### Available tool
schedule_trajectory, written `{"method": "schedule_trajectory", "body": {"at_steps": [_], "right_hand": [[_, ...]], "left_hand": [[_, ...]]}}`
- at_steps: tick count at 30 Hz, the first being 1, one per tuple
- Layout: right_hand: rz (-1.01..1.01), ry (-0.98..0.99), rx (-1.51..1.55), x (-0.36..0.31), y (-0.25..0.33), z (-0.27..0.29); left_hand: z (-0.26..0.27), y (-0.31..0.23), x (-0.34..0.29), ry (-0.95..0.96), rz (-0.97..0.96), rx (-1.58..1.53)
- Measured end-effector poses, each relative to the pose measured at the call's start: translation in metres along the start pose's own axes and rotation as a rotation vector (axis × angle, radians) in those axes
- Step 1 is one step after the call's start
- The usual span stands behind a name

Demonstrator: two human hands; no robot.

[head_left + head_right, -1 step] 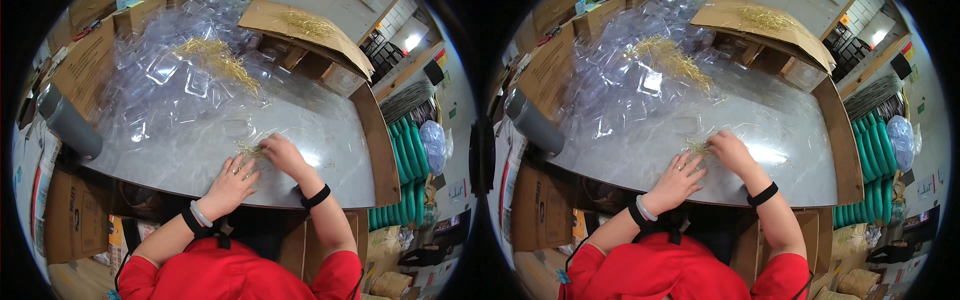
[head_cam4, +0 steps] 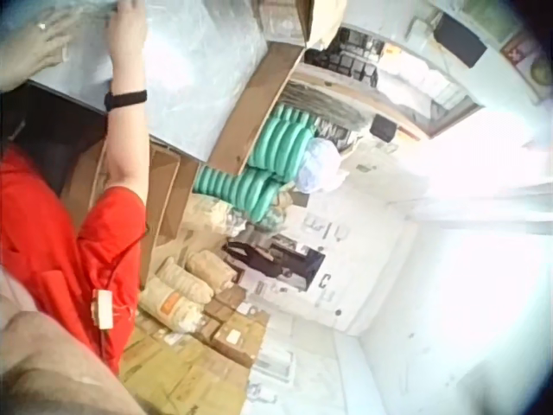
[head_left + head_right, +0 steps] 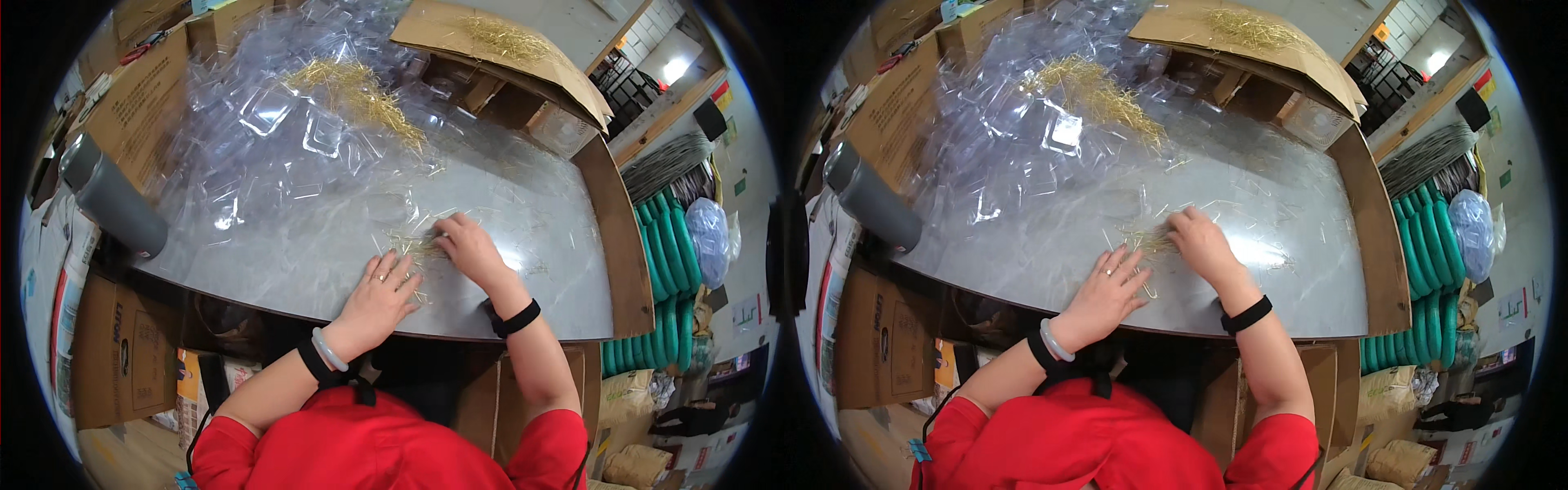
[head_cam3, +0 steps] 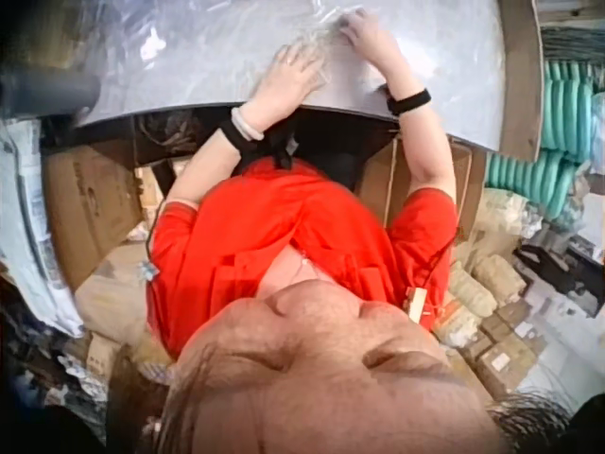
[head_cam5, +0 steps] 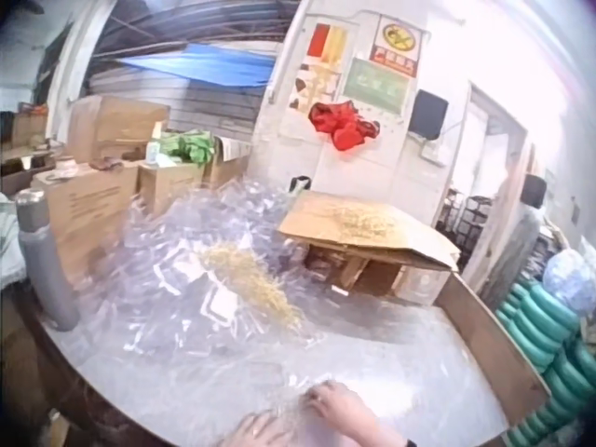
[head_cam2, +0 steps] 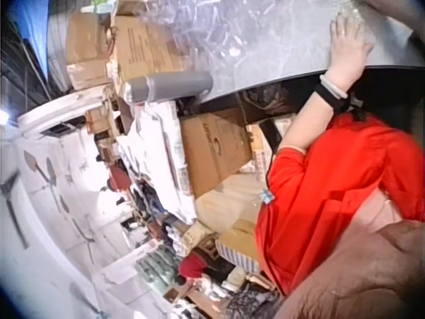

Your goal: Counting and packing small gold pins into small plastic bags and placing them into a box.

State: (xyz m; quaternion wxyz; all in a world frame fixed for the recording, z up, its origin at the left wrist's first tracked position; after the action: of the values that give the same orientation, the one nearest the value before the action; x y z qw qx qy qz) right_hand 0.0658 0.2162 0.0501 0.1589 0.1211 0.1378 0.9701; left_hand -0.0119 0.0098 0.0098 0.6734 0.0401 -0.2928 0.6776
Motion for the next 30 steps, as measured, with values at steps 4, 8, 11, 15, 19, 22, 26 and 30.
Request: {"method": "schedule_trajectory", "body": {"at_steps": [4, 8, 11, 15, 19, 22, 26, 30], "right_hand": [[0.148, -0.126, -0.033, -0.007, 0.001, -0.003], [0.078, -0.133, 0.076, -0.013, 0.006, -0.005], [-0.005, -0.128, 0.129, -0.021, -0.004, 0.010], [-0.085, -0.086, -0.026, -0.041, -0.012, 0.028], [0.071, -0.056, -0.075, -0.049, 0.008, 0.011], [0.101, -0.036, -0.042, -0.055, 0.025, -0.002], [0.142, -0.073, 0.003, -0.063, 0.034, 0.000], [-0.149, -0.078, -0.181, -0.079, 0.028, 0.012]], "left_hand": [[-0.017, -0.007, 0.004, -0.082, 0.141, 0.072], [-0.020, -0.014, 0.003, -0.086, 0.189, 0.004], [-0.008, -0.010, -0.005, -0.072, 0.154, -0.166], [0.025, 0.010, -0.019, 0.039, 0.137, -0.154], [0.026, 0.024, -0.009, 0.035, 0.102, -0.112], [0.022, 0.023, -0.002, 0.018, 0.084, -0.094], [0.014, 0.021, -0.001, 0.020, 0.077, -0.083], [0.013, 0.021, -0.001, -0.014, 0.125, -0.092]]}}
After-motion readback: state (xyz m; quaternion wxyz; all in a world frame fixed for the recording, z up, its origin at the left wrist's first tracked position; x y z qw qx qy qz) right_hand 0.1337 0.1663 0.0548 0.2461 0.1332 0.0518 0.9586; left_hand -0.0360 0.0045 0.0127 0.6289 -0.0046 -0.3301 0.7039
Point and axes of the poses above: each hand's wrist, its own x-axis towards the middle knuckle, its own z-axis out of the back of the hand, y = z × x, the point moved 2 cm from there along x, towards the middle knuckle, and after that the axes turned 4 degrees about -y, right-handed, at the moved point
